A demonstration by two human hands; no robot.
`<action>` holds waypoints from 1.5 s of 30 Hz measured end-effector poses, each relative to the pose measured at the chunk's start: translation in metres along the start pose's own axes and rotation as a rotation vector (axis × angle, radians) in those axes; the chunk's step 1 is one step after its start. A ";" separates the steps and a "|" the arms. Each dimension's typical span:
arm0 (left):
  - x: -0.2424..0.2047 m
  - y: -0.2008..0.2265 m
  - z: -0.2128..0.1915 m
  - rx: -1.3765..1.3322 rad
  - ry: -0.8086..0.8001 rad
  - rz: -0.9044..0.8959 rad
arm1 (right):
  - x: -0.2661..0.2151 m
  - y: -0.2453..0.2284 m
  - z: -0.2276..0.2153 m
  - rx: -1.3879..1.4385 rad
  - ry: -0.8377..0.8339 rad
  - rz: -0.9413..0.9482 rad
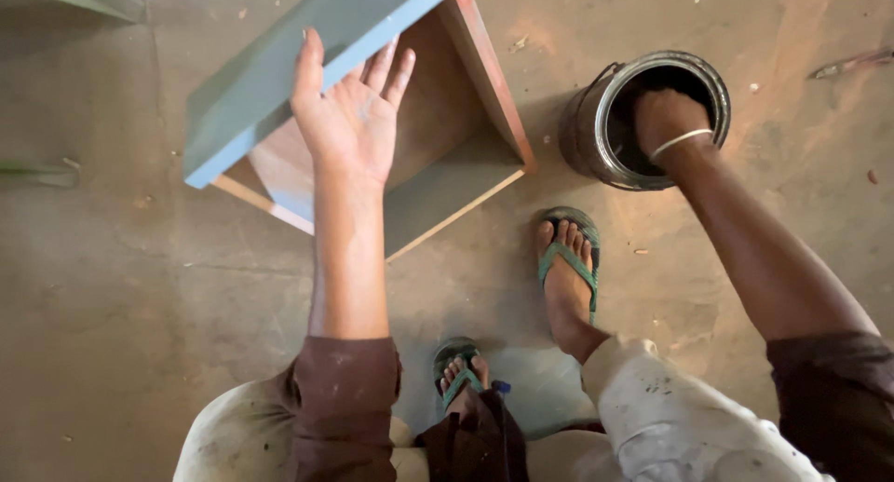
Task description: The person paints the interior and exterior surfaces of a wooden drawer using a purple cloth dipped in a paint can. They repeatedly dip the cloth into the paint and wipe the drawer's sides and bottom, then place the drawer into a larger cabinet unit.
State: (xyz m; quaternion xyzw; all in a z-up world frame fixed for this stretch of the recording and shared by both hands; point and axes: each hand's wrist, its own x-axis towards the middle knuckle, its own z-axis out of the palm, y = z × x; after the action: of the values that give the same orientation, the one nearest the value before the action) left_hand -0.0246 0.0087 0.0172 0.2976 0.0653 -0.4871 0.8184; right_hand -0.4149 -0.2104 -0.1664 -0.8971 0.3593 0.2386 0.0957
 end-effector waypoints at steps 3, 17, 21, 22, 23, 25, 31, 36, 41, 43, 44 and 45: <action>-0.019 -0.009 0.011 -0.011 0.010 0.062 | 0.013 -0.001 -0.001 0.058 -0.109 -0.051; -0.076 -0.040 0.028 -0.126 -0.176 -0.015 | -0.124 0.080 -0.077 1.303 0.009 0.325; -0.064 -0.024 0.033 -0.143 -0.134 0.016 | -0.143 0.084 -0.050 1.703 0.048 0.427; -0.063 -0.020 0.033 -0.135 -0.131 0.022 | -0.148 0.082 -0.047 1.743 0.043 0.419; -0.061 -0.016 0.034 -0.125 -0.130 0.028 | -0.153 0.079 -0.046 1.784 0.040 0.408; -0.062 -0.007 0.033 -0.102 -0.102 0.047 | -0.162 0.071 -0.051 1.849 0.046 0.370; -0.065 0.011 0.024 -0.032 -0.053 0.143 | -0.148 0.000 -0.118 2.189 0.048 -0.126; -0.063 0.017 0.024 -0.059 -0.024 0.160 | -0.103 -0.107 -0.198 1.955 0.007 -0.587; -0.062 0.025 0.022 -0.084 -0.046 0.151 | -0.063 -0.165 -0.263 1.281 0.430 -0.645; -0.061 0.030 0.022 -0.121 -0.041 0.144 | -0.057 -0.177 -0.281 1.095 0.690 -0.614; -0.060 0.032 0.022 -0.139 -0.038 0.141 | -0.060 -0.184 -0.285 1.008 0.772 -0.624; -0.059 0.033 0.021 -0.126 -0.002 0.157 | -0.064 -0.191 -0.289 0.921 0.852 -0.624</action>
State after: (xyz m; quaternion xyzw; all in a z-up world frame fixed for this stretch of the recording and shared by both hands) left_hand -0.0316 0.0533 0.0717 0.2492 0.0715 -0.4166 0.8714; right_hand -0.2191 -0.1333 0.1159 -0.8419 0.1557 -0.3492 0.3809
